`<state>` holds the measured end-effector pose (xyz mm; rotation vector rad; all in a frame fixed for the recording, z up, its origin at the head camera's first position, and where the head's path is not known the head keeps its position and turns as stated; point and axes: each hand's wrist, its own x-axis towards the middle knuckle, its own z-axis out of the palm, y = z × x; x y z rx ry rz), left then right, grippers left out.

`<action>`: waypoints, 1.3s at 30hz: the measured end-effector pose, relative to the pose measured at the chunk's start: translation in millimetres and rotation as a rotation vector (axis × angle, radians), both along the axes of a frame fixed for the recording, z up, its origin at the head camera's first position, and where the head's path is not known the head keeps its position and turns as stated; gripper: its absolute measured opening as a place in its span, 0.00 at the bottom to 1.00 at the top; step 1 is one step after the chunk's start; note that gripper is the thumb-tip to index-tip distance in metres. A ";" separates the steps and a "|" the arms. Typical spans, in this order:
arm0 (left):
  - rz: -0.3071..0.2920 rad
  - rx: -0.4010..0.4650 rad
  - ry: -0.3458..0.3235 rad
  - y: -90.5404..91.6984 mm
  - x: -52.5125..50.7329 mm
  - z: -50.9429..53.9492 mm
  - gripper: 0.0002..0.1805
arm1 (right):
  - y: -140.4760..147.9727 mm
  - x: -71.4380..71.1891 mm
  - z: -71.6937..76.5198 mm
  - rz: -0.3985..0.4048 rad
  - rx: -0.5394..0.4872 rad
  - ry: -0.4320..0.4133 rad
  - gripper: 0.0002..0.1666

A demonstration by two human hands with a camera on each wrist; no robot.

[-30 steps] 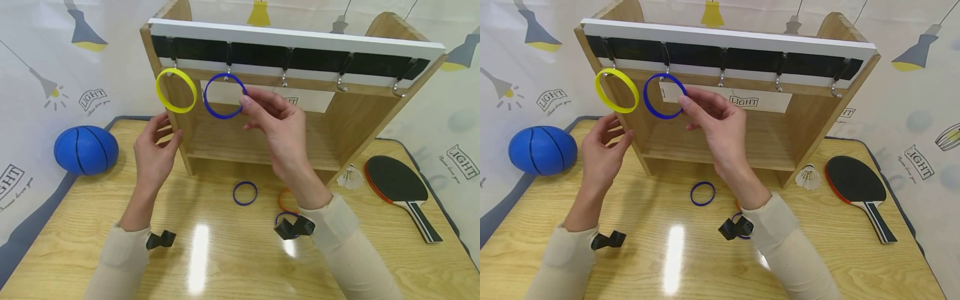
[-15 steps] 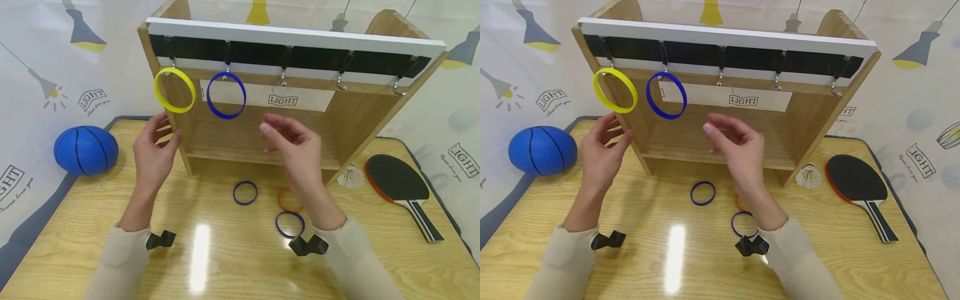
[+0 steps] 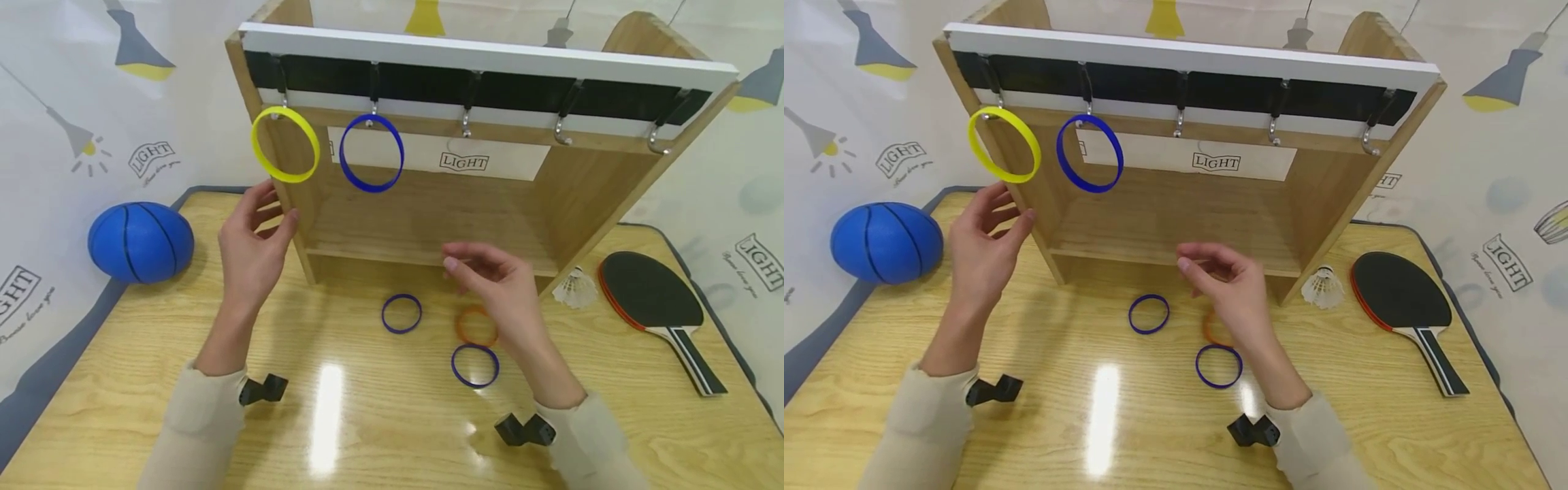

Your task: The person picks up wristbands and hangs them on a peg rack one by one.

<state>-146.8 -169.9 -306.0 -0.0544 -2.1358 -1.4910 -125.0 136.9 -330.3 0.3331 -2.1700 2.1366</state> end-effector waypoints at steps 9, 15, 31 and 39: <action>-0.002 0.003 0.008 -5.1 -8.3 -10.6 0.24 | -9.5 4.9 -18.1 0.190 0.349 0.067 0.10; 0.008 0.009 0.017 -6.7 -6.1 -9.5 0.23 | -15.4 6.7 -28.0 0.315 0.788 0.189 0.10; 0.011 0.005 0.018 -5.4 -8.3 -9.8 0.24 | -17.7 4.1 -58.5 0.333 1.251 0.579 0.10; 0.009 -0.001 0.011 -1.1 -2.9 -2.7 0.23 | -15.3 0.9 -60.4 0.320 1.228 0.628 0.15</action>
